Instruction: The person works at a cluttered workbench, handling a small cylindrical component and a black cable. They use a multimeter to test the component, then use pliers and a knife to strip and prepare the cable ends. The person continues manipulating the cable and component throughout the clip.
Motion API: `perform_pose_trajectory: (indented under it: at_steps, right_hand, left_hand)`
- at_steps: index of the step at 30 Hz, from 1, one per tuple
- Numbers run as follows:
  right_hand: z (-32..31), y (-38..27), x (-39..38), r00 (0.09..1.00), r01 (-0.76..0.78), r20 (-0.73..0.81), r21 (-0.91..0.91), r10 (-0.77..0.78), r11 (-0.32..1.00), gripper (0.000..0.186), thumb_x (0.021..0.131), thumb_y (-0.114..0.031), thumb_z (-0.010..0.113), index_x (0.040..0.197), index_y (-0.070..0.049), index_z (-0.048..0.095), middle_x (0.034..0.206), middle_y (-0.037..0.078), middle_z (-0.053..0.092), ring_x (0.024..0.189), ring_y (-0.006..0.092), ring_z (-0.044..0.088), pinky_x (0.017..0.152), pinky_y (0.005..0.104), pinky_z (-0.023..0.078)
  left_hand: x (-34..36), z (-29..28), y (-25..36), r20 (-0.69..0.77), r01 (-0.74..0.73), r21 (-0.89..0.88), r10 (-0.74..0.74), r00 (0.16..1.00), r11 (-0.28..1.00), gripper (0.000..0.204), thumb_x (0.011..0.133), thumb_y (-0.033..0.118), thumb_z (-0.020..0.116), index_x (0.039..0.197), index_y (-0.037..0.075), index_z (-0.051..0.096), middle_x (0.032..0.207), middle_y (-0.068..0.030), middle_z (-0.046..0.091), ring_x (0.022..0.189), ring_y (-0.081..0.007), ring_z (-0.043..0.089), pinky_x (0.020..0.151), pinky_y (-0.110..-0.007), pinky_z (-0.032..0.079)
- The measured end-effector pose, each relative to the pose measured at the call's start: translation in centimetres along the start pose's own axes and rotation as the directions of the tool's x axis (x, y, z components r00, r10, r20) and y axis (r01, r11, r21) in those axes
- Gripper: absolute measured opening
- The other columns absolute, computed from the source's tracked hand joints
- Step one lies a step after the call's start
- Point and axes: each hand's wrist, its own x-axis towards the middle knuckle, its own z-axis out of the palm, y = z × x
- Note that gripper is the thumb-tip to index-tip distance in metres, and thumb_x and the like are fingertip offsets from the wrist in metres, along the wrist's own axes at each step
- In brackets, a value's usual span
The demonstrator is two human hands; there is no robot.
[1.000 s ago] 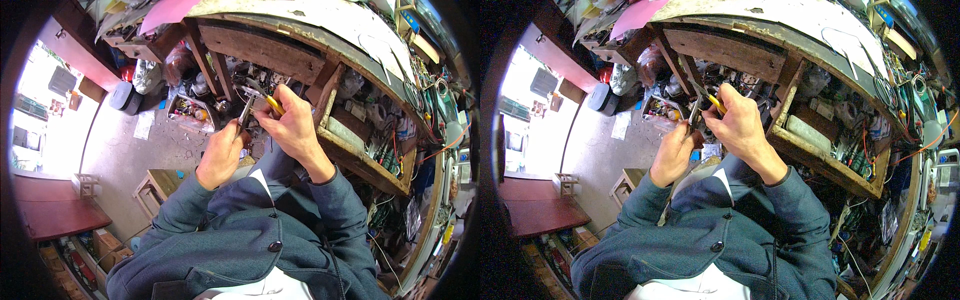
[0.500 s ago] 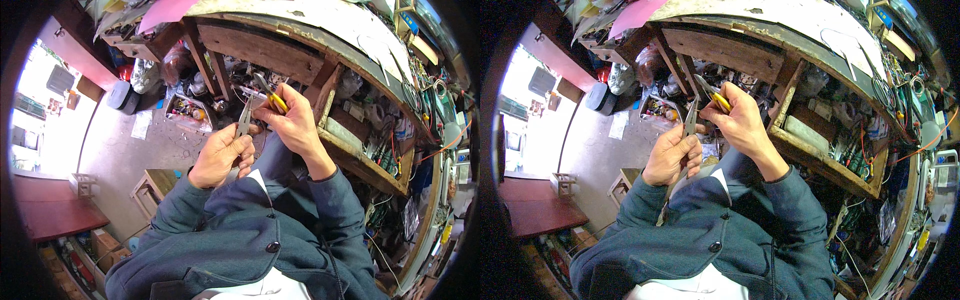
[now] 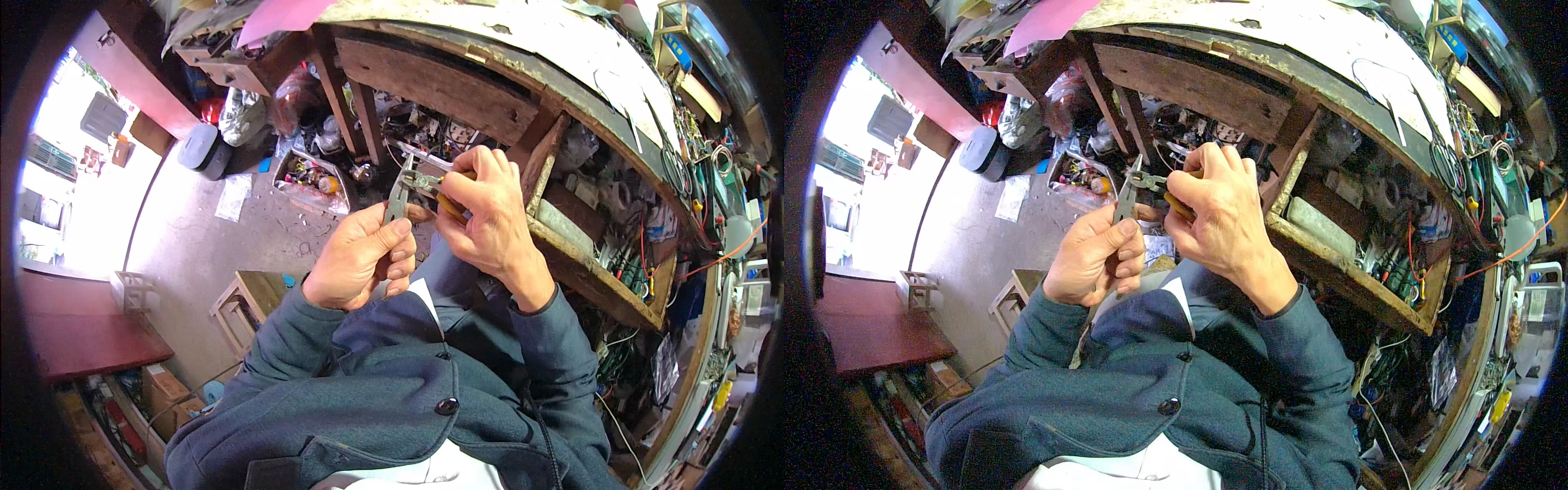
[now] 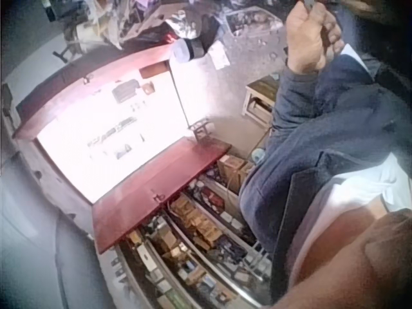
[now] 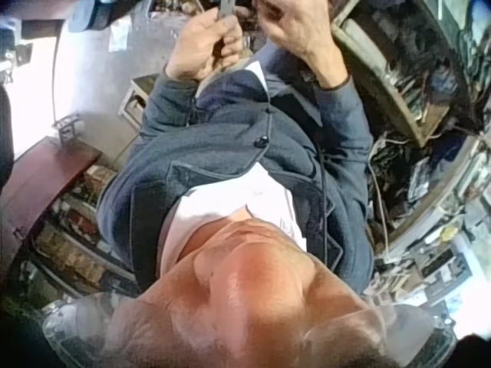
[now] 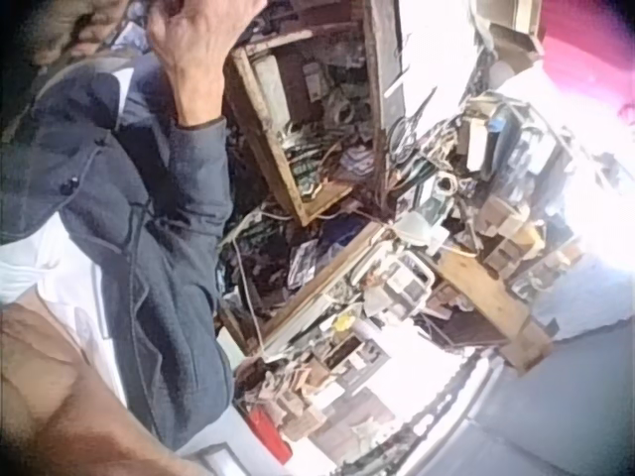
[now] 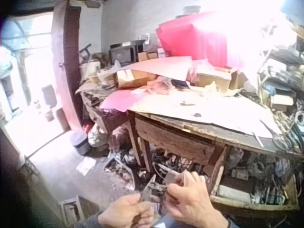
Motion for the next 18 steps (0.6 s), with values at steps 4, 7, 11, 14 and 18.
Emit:
perform_pose_trajectory:
  at_steps: [4, 7, 11, 14, 18]
  right_hand:
    - [0.2, -0.3, -0.1, 0.997, 0.060, -0.044, -0.134, -0.066, 0.989, 0.018, 0.062, -0.011, 0.069, 0.075, -0.009, 0.057, 0.090, 0.010, 0.054, 0.085, 0.0306, 0.050, 0.075, 0.0428, 0.036]
    - [0.4, -0.6, -0.1, 0.996, 0.070, -0.046, -0.180, -0.080, 0.981, 0.019, 0.062, -0.012, 0.068, 0.075, -0.010, 0.055, 0.088, 0.010, 0.052, 0.084, 0.0305, 0.050, 0.074, 0.0432, 0.037]
    - [0.1, -1.1, -0.1, 0.998, 0.057, -0.004, -0.187, -0.059, 0.981, 0.021, 0.062, -0.009, 0.069, 0.077, -0.007, 0.055, 0.091, 0.010, 0.053, 0.085, 0.0316, 0.050, 0.075, 0.0426, 0.037]
    - [0.3, -0.9, -0.2, 0.998, 0.066, 0.000, -0.185, -0.068, 0.980, 0.020, 0.063, -0.007, 0.069, 0.075, -0.007, 0.052, 0.086, 0.011, 0.052, 0.082, 0.0319, 0.051, 0.072, 0.0424, 0.039]
    - [1.3, -0.3, -0.8, 0.993, 0.082, -0.064, -0.175, -0.094, 0.981, 0.019, 0.065, -0.006, 0.068, 0.073, -0.008, 0.051, 0.081, 0.011, 0.049, 0.077, 0.0311, 0.051, 0.066, 0.0423, 0.039]
  left_hand:
    - [-0.1, 0.2, 0.0, 0.000, -0.008, 0.049, 0.008, 1.000, 0.999, 0.030, 0.107, 0.023, 0.053, 0.131, 0.003, 0.052, 0.076, 0.0007, 0.045, 0.065, -0.0103, 0.046, 0.053, -0.027, 0.043]
    - [-0.1, 0.5, -0.1, -0.045, -0.013, 0.111, 0.018, 0.999, 0.994, 0.027, 0.107, 0.022, 0.052, 0.128, 0.004, 0.052, 0.076, 0.0008, 0.045, 0.065, -0.0101, 0.047, 0.052, -0.026, 0.044]
    - [-0.2, 0.5, -0.4, -0.060, -0.023, 0.135, 0.032, 0.998, 0.991, 0.020, 0.108, 0.019, 0.050, 0.122, 0.005, 0.052, 0.077, 0.0005, 0.045, 0.064, -0.0099, 0.047, 0.052, -0.025, 0.045]
    - [-0.2, 0.9, -0.4, -0.069, -0.033, 0.193, 0.047, 0.996, 0.981, 0.018, 0.108, 0.018, 0.048, 0.120, 0.005, 0.052, 0.077, 0.0003, 0.045, 0.064, -0.0095, 0.047, 0.051, -0.025, 0.045]
    - [-0.5, 1.5, -0.6, -0.080, -0.058, 0.263, 0.082, 0.993, 0.963, 0.019, 0.109, 0.019, 0.048, 0.120, 0.005, 0.052, 0.078, 0.0002, 0.045, 0.065, -0.0092, 0.047, 0.051, -0.025, 0.044]
